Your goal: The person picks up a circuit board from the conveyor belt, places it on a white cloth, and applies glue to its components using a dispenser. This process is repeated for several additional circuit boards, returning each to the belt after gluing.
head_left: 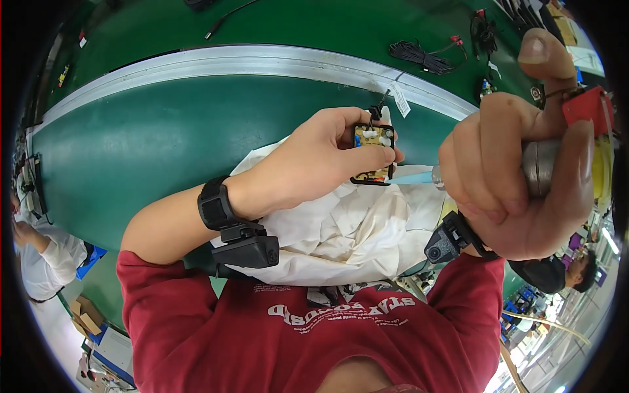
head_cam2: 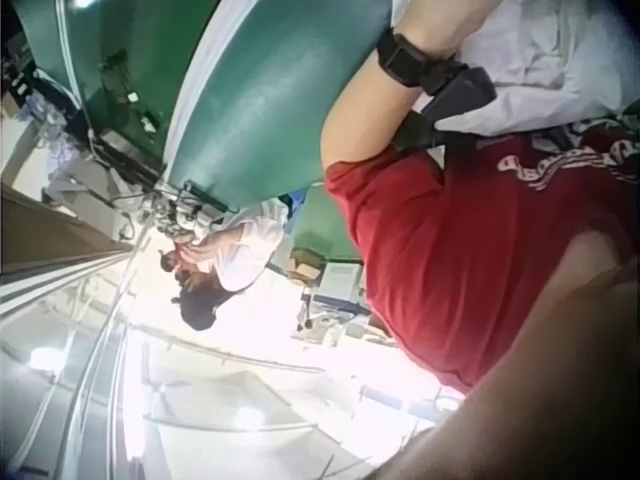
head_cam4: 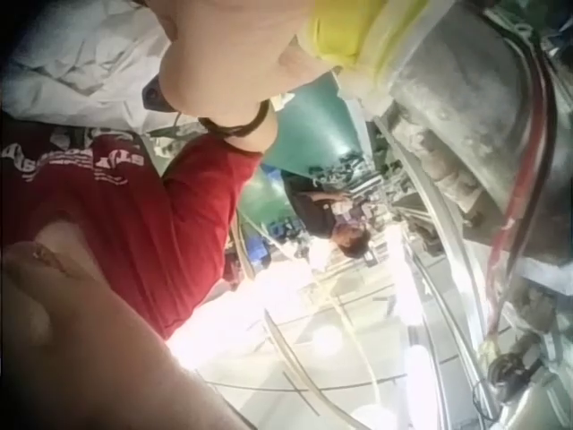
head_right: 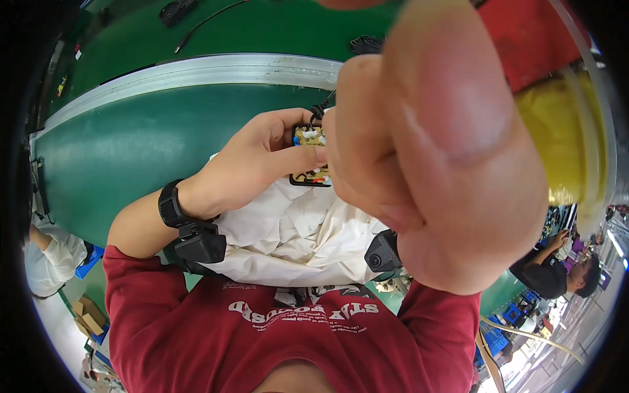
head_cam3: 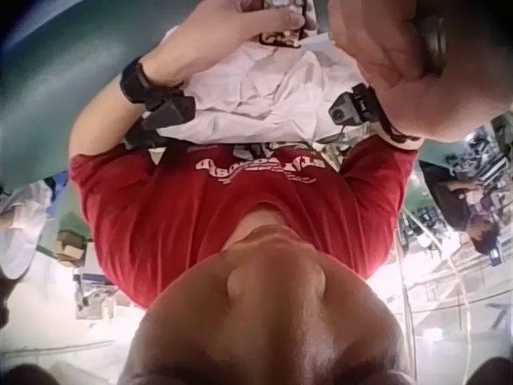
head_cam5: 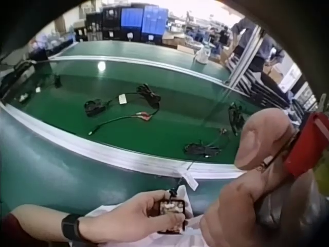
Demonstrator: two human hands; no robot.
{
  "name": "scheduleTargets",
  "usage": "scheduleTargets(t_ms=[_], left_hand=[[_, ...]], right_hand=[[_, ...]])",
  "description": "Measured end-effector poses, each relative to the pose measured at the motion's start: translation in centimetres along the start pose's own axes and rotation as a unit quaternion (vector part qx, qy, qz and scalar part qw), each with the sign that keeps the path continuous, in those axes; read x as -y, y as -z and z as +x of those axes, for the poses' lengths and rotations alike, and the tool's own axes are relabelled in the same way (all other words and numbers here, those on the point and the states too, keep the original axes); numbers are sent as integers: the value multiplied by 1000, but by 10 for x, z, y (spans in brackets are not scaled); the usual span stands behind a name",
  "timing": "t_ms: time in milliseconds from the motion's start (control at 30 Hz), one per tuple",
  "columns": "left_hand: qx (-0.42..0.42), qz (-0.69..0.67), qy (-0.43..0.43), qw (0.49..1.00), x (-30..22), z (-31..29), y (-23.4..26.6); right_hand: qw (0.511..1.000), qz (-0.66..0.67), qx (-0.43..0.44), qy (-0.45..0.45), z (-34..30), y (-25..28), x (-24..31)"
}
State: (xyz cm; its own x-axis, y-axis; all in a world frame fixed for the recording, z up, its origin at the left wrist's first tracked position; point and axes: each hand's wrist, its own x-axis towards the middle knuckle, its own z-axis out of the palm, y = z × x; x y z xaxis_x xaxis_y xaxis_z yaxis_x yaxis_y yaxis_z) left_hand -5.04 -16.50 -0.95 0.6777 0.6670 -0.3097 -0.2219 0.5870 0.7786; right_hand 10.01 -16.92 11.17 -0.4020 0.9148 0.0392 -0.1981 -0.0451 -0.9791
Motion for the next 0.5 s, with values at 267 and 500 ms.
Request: scheduleTargets(t_ms=[267, 500], left_hand=[[-8, 11, 34, 999, 5, 0, -5], [-4, 16, 46, 999, 8, -1, -5]], right_hand=[[1000, -3, 20, -14, 6, -21, -9], [999, -6, 29, -19, 5, -24, -8]])
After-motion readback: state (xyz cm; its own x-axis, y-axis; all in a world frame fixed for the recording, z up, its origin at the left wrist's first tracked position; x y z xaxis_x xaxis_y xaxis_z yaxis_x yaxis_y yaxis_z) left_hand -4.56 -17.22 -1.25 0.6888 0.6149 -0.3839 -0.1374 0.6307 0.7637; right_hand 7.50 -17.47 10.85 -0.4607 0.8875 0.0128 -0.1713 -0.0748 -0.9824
